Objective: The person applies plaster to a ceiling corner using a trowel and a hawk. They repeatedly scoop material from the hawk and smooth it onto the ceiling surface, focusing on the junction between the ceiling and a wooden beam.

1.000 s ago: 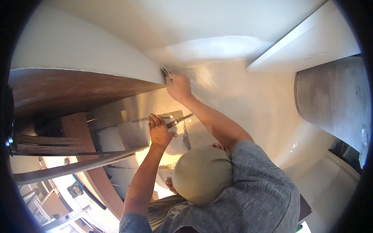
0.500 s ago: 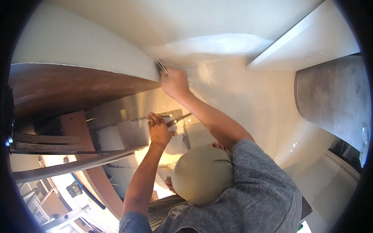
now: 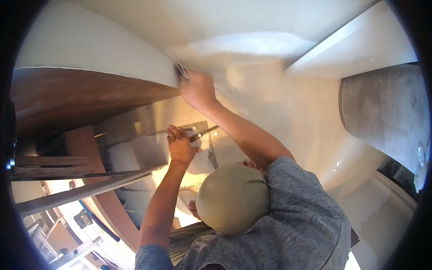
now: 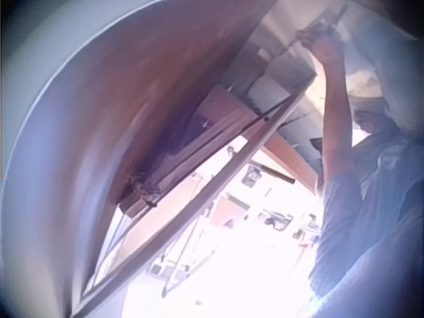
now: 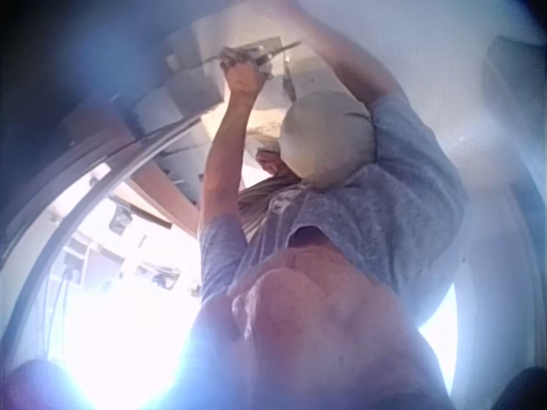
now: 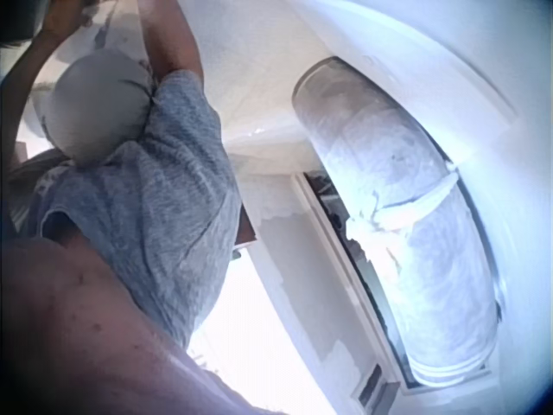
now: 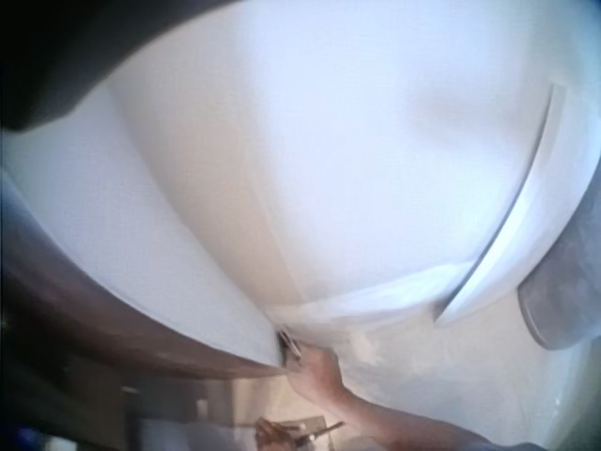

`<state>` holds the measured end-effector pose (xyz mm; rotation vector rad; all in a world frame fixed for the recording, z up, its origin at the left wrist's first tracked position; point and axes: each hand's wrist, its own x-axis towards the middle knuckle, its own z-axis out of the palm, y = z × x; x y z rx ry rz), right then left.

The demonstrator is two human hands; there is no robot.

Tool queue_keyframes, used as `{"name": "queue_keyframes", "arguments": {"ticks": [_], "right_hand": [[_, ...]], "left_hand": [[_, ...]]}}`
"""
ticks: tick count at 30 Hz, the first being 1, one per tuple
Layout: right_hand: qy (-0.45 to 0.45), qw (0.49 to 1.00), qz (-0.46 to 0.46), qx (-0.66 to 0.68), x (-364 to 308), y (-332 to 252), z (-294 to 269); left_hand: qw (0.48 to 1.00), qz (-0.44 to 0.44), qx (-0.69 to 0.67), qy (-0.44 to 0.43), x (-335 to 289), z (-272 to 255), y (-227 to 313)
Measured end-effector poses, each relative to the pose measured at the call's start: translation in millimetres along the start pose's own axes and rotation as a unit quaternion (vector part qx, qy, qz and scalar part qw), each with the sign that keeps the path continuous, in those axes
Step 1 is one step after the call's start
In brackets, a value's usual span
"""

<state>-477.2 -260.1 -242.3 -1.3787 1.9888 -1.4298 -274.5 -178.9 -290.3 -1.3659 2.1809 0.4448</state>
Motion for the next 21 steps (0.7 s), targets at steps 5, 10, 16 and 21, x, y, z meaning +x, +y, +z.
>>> {"name": "queue_keyframes", "arguments": {"ticks": [5, 10, 16, 21], "right_hand": [[0.045, 0.993, 0.033, 0.108, -1, -57, -23], [-0.015, 0.996, 0.028, -0.079, -19, 72, 31], [0.011, 0.996, 0.007, 0.089, 6, -74, -33], [0.073, 0.995, -0.027, 0.063, -16, -26, -3]], "left_hand": [[1.000, 0.007, -0.010, -0.005, -5, -8, -2], [1.000, 0.013, -0.013, 0.011, 2, 3, 5], [0.998, 0.003, 0.009, 0.056, -7, 14, -10], [1.000, -0.013, 0.009, 0.021, -10, 3, 1]]}}
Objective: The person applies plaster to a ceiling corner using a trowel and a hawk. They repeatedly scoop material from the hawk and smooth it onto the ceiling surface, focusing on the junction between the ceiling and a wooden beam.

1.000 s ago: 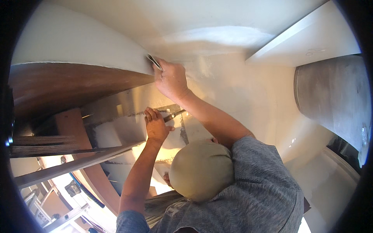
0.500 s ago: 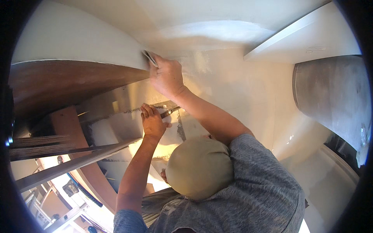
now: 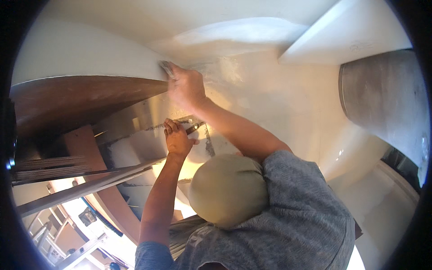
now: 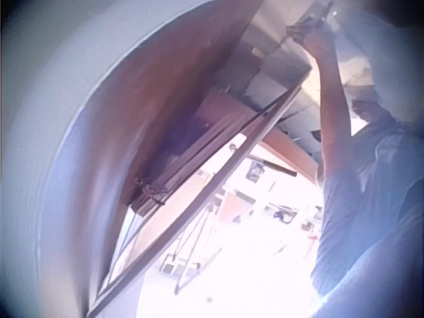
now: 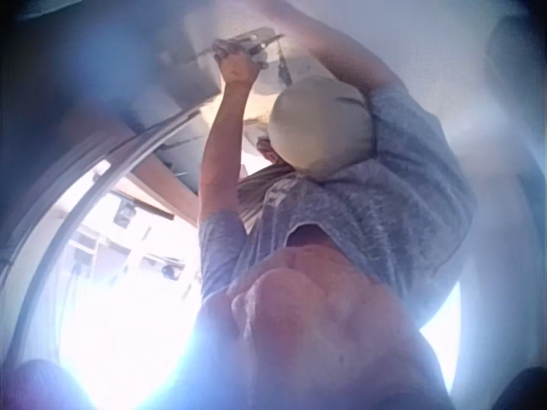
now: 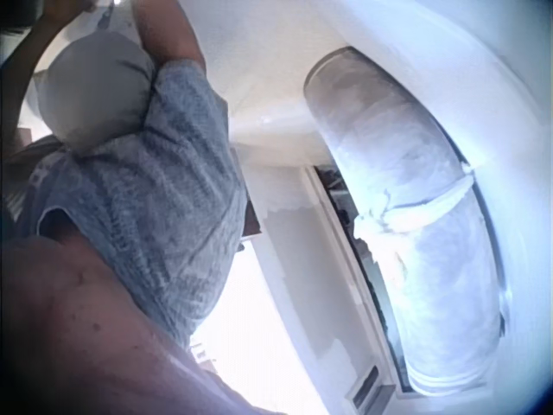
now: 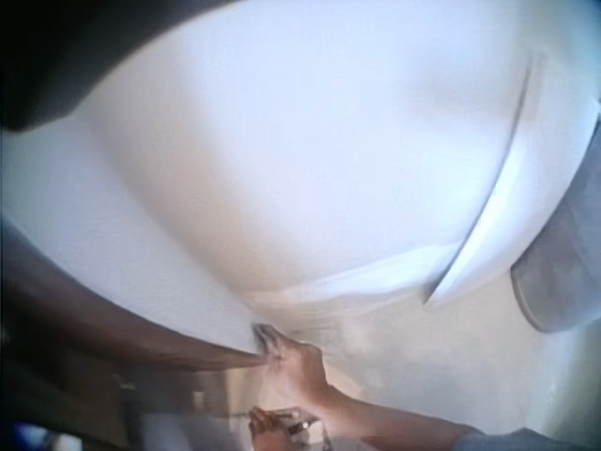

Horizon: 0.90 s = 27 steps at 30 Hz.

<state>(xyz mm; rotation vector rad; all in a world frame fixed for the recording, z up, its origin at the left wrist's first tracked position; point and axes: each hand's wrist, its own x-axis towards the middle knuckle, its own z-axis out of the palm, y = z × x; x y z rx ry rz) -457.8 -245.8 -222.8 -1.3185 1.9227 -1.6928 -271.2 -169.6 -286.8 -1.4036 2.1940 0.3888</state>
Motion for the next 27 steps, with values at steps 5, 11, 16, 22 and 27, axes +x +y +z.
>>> {"name": "queue_keyframes", "arguments": {"ticks": [5, 11, 16, 22, 27], "right_hand": [[-0.097, 0.988, 0.085, -0.087, -27, 96, 5], [0.022, 0.936, 0.322, 0.142, -40, 103, -90], [0.195, 0.917, 0.293, 0.187, -84, 203, -239], [0.250, 0.925, 0.257, 0.128, -101, 223, -276], [0.236, 0.926, 0.263, 0.134, -107, 231, -272]], "left_hand": [[1.000, 0.017, 0.000, -0.003, 8, -6, 5], [0.999, 0.034, 0.020, 0.009, -19, -22, 2], [0.952, 0.250, 0.122, 0.129, -43, -96, 41], [0.860, 0.140, 0.471, 0.138, -12, -219, 82], [0.741, 0.145, 0.649, 0.099, 11, -221, 72]]}}
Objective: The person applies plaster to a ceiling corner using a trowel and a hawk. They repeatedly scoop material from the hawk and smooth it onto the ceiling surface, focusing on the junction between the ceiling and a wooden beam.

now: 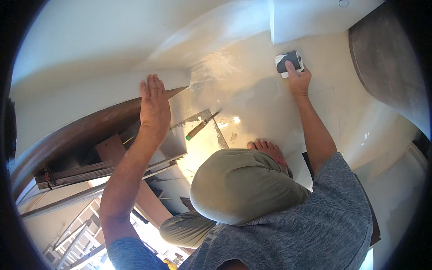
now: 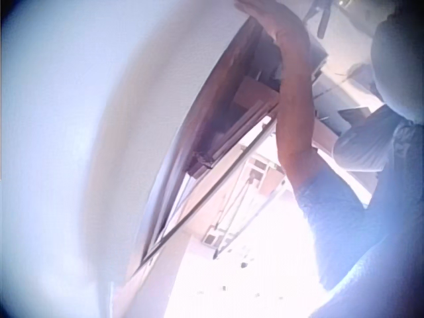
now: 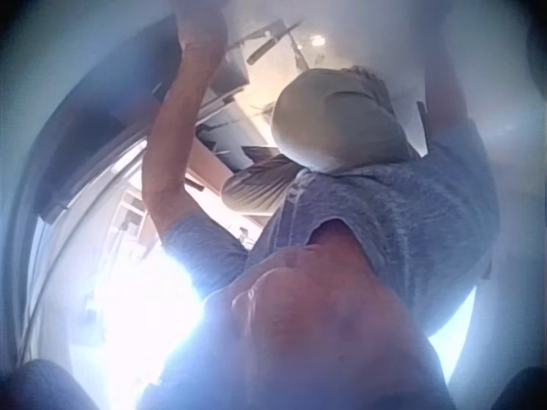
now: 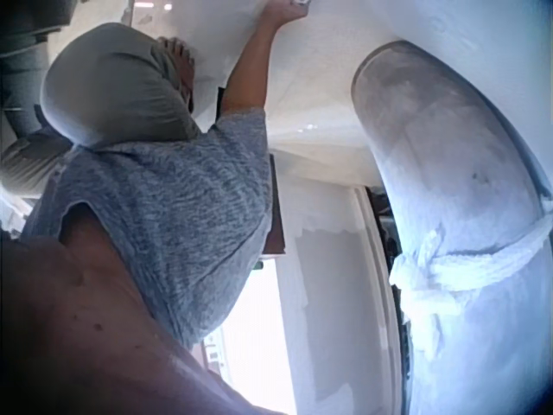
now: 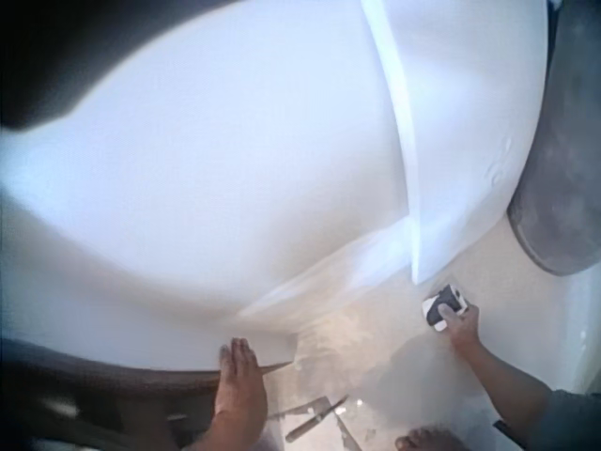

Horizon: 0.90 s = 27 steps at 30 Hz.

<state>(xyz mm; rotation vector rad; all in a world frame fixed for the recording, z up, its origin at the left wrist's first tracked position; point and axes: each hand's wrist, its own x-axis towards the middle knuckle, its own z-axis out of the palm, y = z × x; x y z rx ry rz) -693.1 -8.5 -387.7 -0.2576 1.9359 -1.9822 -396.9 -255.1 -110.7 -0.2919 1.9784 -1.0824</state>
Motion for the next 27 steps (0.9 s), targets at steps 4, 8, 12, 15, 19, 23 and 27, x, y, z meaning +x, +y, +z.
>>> {"name": "queue_keyframes", "arguments": {"ticks": [4, 8, 12, 15, 19, 23, 27], "right_hand": [[-0.009, 1.000, -0.005, 0.014, -3, -10, 5], [-0.005, 1.000, -0.002, 0.022, -4, -15, 5], [-0.008, 1.000, -0.003, 0.009, -5, -20, 7], [-0.015, 1.000, -0.016, 0.012, -4, -15, 4], [-0.016, 1.000, -0.010, 0.006, -5, -13, 1], [-0.015, 1.000, -0.016, 0.019, -7, -17, 7], [-0.021, 1.000, -0.009, 0.006, -6, -17, 5]], "left_hand": [[0.999, 0.044, 0.001, -0.018, 22, 10, 9], [0.996, 0.078, 0.000, -0.034, 36, 1, 12], [0.995, 0.088, -0.010, -0.039, 49, 3, 17], [0.994, 0.096, -0.025, -0.049, 59, 3, 19], [0.993, 0.098, -0.008, -0.058, 64, 3, 29], [0.994, 0.102, -0.002, -0.035, 69, 15, 39], [0.994, 0.096, -0.024, -0.050, 80, 14, 48]]}}
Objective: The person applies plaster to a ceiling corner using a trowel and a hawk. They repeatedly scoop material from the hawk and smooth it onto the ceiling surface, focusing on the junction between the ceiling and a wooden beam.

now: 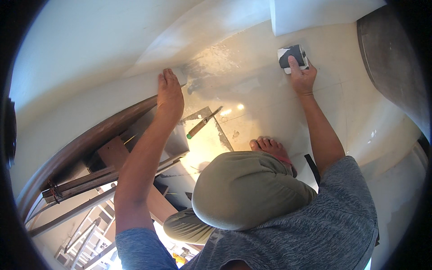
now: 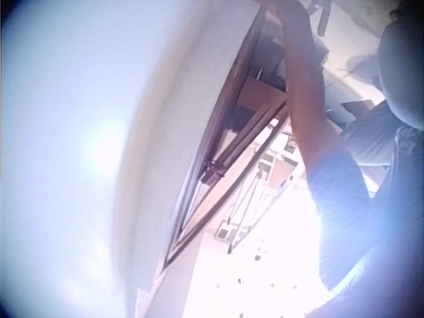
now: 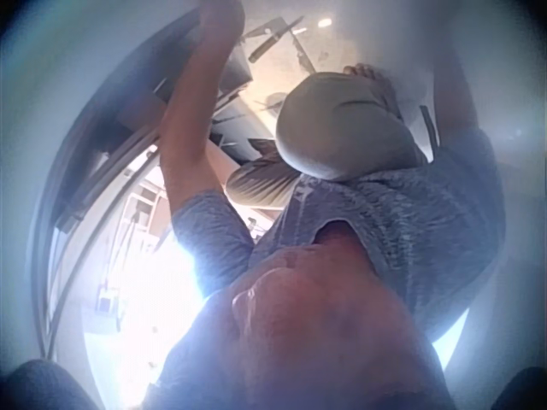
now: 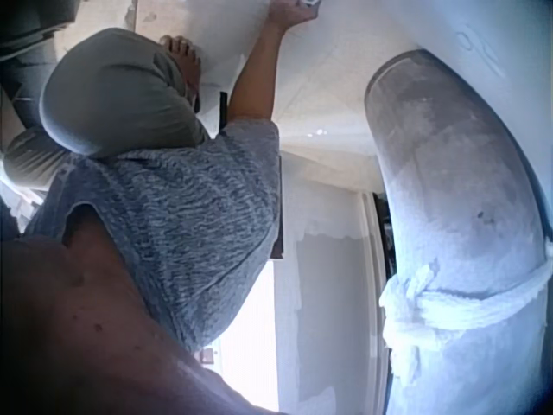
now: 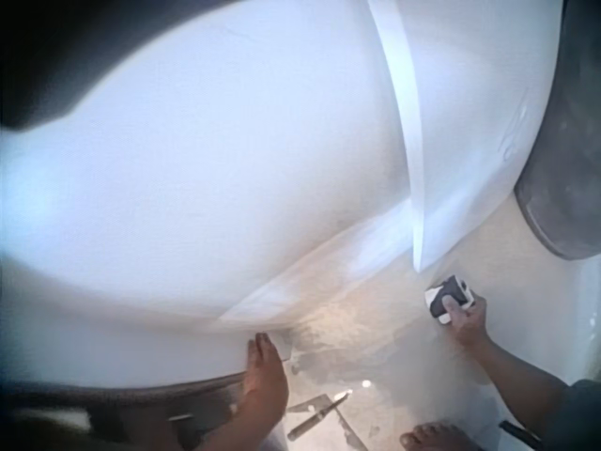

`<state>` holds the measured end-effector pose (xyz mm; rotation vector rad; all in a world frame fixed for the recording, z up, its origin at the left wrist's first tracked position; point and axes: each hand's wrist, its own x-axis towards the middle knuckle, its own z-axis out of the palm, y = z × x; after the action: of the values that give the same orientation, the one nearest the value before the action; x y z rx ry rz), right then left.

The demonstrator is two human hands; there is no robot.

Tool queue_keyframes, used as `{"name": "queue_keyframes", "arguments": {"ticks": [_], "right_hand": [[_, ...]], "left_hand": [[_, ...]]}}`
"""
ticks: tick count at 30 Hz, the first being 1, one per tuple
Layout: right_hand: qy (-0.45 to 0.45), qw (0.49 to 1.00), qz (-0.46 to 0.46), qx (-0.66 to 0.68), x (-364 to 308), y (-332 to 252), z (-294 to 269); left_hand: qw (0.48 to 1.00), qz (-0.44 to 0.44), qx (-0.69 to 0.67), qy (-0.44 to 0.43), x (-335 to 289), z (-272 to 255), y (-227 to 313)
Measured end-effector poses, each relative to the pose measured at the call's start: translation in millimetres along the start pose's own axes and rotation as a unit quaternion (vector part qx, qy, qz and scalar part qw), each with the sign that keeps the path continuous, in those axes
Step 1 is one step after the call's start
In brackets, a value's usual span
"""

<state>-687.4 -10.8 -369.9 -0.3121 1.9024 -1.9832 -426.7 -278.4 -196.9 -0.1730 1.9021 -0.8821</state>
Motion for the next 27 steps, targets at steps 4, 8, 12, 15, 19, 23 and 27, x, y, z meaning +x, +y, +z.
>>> {"name": "queue_keyframes", "arguments": {"ticks": [4, 8, 12, 15, 19, 23, 27], "right_hand": [[0.003, 1.000, 0.005, -0.003, -2, 0, -1], [0.005, 1.000, 0.009, 0.010, -1, 3, -3], [-0.001, 1.000, -0.008, 0.009, 0, 3, 5], [0.002, 1.000, -0.009, 0.014, -1, 5, 1], [0.007, 1.000, -0.011, 0.020, -1, 4, 3], [0.005, 1.000, -0.011, -0.018, 0, 9, -3], [-0.001, 1.000, -0.012, 0.014, -2, 3, 1]], "left_hand": [[0.999, 0.007, -0.008, -0.042, 8, -8, 4], [0.999, 0.018, -0.024, -0.039, 15, -7, 9], [0.997, -0.040, -0.063, 0.013, 40, 30, 28], [0.997, 0.003, -0.071, -0.011, 35, 12, 21], [0.999, 0.001, -0.038, -0.019, 20, 2, 12], [1.000, -0.010, -0.010, -0.009, 6, 0, 7], [0.999, -0.009, 0.004, -0.030, 12, -2, 11]]}}
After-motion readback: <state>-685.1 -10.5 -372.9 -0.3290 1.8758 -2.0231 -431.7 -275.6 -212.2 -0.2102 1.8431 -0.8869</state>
